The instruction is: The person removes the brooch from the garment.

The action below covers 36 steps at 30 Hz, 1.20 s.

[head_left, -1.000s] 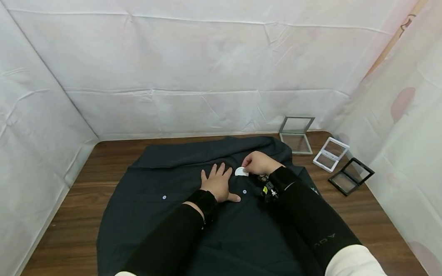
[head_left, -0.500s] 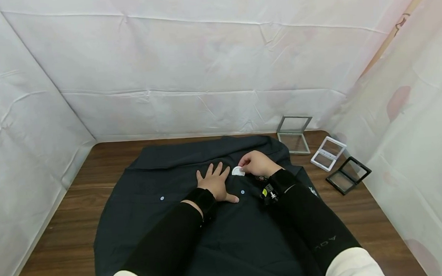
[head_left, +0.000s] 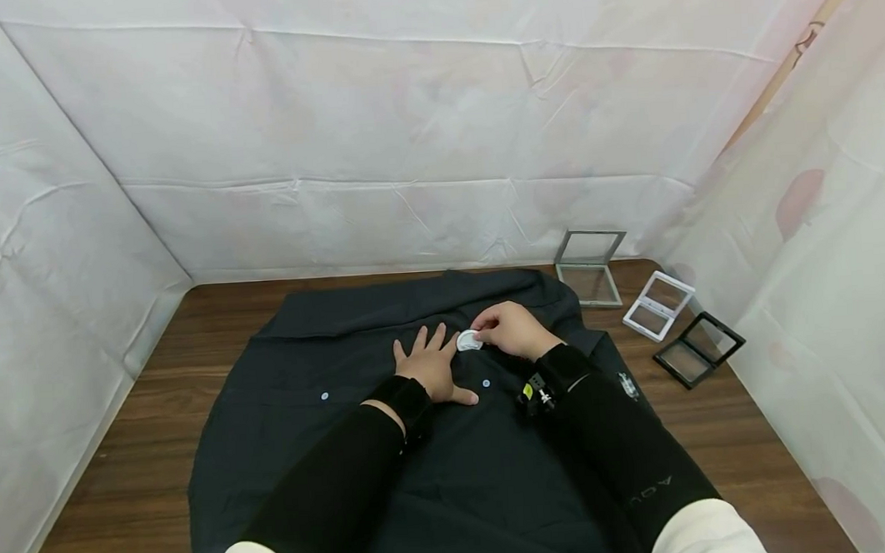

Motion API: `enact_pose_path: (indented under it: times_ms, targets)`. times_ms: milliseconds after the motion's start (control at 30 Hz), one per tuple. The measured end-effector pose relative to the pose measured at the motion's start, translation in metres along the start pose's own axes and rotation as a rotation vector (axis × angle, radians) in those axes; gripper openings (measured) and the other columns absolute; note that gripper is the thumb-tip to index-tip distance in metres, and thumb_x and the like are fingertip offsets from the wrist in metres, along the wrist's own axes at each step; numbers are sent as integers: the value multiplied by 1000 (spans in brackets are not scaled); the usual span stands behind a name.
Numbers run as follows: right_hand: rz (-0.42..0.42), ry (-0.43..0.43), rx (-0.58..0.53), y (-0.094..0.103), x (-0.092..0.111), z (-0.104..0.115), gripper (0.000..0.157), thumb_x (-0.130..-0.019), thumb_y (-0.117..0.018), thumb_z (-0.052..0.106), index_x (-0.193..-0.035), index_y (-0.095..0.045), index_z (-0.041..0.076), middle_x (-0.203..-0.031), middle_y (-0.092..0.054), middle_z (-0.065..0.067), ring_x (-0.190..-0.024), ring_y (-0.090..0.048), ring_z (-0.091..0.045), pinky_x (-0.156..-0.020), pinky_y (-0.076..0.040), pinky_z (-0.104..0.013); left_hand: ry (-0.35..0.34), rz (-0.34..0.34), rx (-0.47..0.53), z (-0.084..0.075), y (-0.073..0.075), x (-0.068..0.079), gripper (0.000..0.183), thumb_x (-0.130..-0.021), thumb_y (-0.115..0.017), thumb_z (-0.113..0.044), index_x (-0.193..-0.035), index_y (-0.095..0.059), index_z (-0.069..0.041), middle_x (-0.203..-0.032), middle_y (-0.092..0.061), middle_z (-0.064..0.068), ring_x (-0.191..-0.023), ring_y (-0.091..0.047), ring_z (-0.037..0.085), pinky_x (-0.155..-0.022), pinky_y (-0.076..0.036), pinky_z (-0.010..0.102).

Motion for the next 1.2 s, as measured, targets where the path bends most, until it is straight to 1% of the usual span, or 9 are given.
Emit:
enact_pose_path:
  times_ms: [233,433,533,667,867,933,1000,1100,1200]
  targets:
    - [-61,57,-37,1,4,-2,10,-99,-72,16,-104,-81,14,-92,-73,4,-81,-66,-13,-78,-54,-35,-8,-3,-5,-4,5,6,117,-77,-69,-81,-167,-15,-30,-173,1,0,-158,3,33,-117,-3,73]
    - [-126,84,-95,0,7,-3,12,-98,-74,17,-106,-82,15,-99,-74,3,-90,-68,-13,-82,-56,-35,-11,-7,12,-4,5,4,114,-77,-71,-80,-166,-24,-27,-173,0,1,-158,4,33,-117,-2,72]
    - [-142,98,-117,1,10,1,14,-98,-74,19,-109,-81,16,-103,-74,3,-92,-68,-14,-83,-56,-35,-13,-1,19,-4,4,4,112,-77,-70,-80,-165,-28,-26,-173,1,1,-158,6,32,-117,0,71]
    - [-134,99,-132,5,15,9,15,-99,-73,21,-111,-81,17,-103,-74,3,-91,-67,-14,-81,-56,-36,-22,-9,26,-6,8,9,111,-78,-70,-79,-165,-28,-26,-173,-1,1,-158,4,32,-118,-1,71]
    - [-98,127,-23,13,24,23,13,-100,-72,20,-108,-81,19,-98,-72,5,-86,-64,-13,-77,-53,-35,-40,-16,9,-8,15,17,112,-79,-71,-77,-166,-23,-25,-173,-6,5,-158,-2,35,-119,-7,69]
    - [-83,139,24,15,27,28,12,-100,-71,20,-108,-81,19,-97,-71,6,-85,-63,-12,-77,-53,-35,-56,-16,-5,-7,14,15,114,-79,-71,-77,-167,-20,-26,-173,-7,6,-157,-3,36,-121,-8,66]
    - [-62,146,68,17,31,33,12,-100,-72,20,-108,-81,20,-98,-71,7,-86,-62,-11,-77,-52,-34,-86,-14,11,-5,13,14,114,-80,-72,-76,-167,-19,-25,-173,-9,7,-157,-5,36,-122,-9,63]
    - [-16,165,140,20,38,41,12,-100,-72,19,-107,-81,21,-98,-69,10,-85,-62,-9,-77,-52,-33,-158,4,79,-1,13,12,112,-83,-71,-74,-167,-19,-23,-172,-11,8,-157,-7,34,-123,-10,59]
    - [39,202,228,24,45,55,12,-99,-73,18,-106,-81,22,-98,-68,10,-85,-62,-7,-78,-52,-32,-246,29,230,2,22,18,105,-88,-70,-68,-166,-25,-15,-171,-17,11,-157,-13,32,-124,-15,54]
Point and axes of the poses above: each hand's wrist, its own x-axis away from the middle knuckle, its own y-axis out of the back of the hand, z = x × y, the point moved 6 cm from there along -x, towards the middle knuckle
